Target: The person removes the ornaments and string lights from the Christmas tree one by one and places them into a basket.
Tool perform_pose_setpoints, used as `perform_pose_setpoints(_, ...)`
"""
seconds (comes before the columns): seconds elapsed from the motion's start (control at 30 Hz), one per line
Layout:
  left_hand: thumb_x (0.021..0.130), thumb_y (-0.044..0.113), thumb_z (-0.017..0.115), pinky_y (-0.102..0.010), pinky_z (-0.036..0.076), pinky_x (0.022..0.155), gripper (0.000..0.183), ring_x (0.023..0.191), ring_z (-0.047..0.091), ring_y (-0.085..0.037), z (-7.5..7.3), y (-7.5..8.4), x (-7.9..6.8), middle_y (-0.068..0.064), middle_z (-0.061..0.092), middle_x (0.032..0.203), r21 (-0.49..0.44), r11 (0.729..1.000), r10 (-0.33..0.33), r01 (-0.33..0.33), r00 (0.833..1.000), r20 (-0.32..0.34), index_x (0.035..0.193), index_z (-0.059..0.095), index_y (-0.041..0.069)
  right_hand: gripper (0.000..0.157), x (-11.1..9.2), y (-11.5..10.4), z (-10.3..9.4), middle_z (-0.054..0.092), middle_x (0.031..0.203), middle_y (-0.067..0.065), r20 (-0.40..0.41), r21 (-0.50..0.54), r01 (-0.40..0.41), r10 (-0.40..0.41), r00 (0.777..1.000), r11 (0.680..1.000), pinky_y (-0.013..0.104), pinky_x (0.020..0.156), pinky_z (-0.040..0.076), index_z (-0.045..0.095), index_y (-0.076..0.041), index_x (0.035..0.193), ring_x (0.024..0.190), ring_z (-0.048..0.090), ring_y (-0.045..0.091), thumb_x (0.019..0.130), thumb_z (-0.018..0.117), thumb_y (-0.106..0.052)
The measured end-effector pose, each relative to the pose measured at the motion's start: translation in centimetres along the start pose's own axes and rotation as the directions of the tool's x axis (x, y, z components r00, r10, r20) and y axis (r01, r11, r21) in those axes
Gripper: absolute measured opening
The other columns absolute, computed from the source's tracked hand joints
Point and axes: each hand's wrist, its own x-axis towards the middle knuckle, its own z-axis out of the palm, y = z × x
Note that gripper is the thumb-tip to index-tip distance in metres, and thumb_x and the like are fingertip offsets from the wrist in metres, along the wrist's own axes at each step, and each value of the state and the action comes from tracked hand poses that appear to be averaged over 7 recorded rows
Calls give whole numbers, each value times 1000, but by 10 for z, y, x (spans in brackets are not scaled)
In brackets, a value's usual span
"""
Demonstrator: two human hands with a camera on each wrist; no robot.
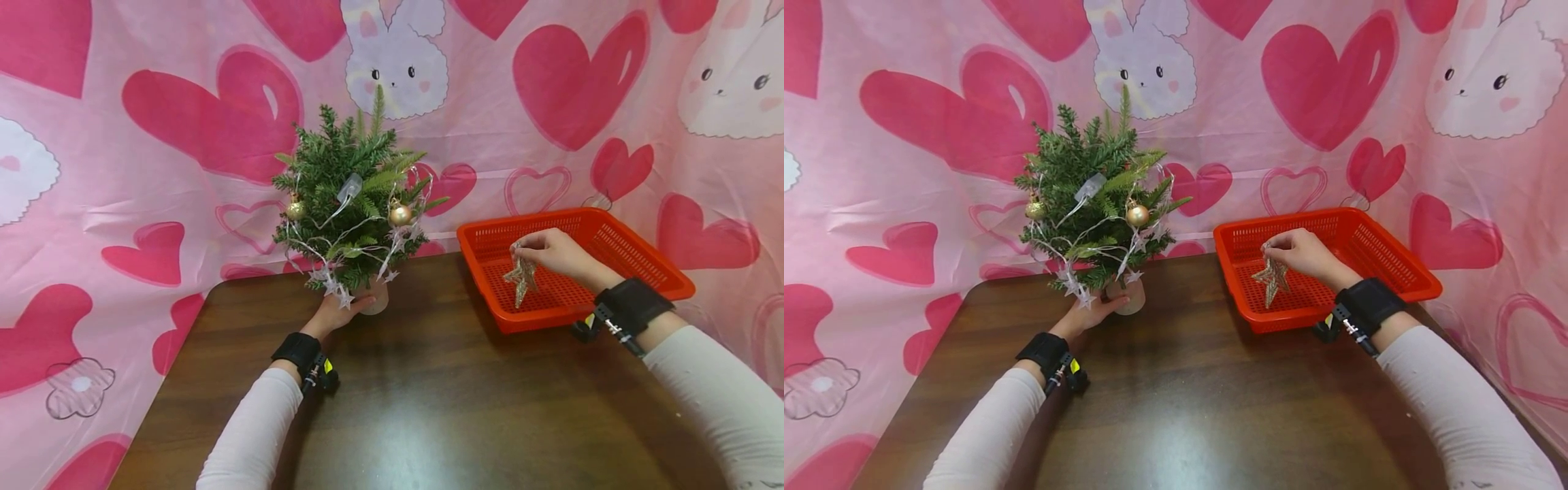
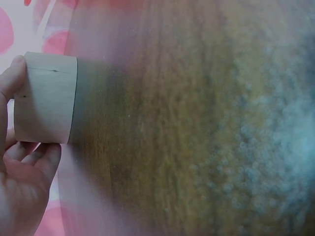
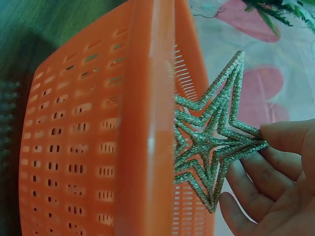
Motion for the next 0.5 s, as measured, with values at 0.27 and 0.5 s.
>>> perform_pose_setpoints(0.27,88,17,75,-55,32,116,61,134,47,-30,1,0,-1,-11,54,139,15,999,-32,32,999,11,139,45,9,36,3,9,7,72,112,15,34,-17,-28,28,999,999,43,88,55,68,-6,124,97,61,26,99,60,-31)
perform_pose_setpoints(0.5,86,14,76,-55,32,116,65,136,46,-33,0,-1,1,-15,52,143,49,999,-5,4,1000,2,142,43,6,38,6,14,11,70,116,17,68,11,-63,62,996,998,41,87,55,66,-4,126,100,59,27,99,60,-30)
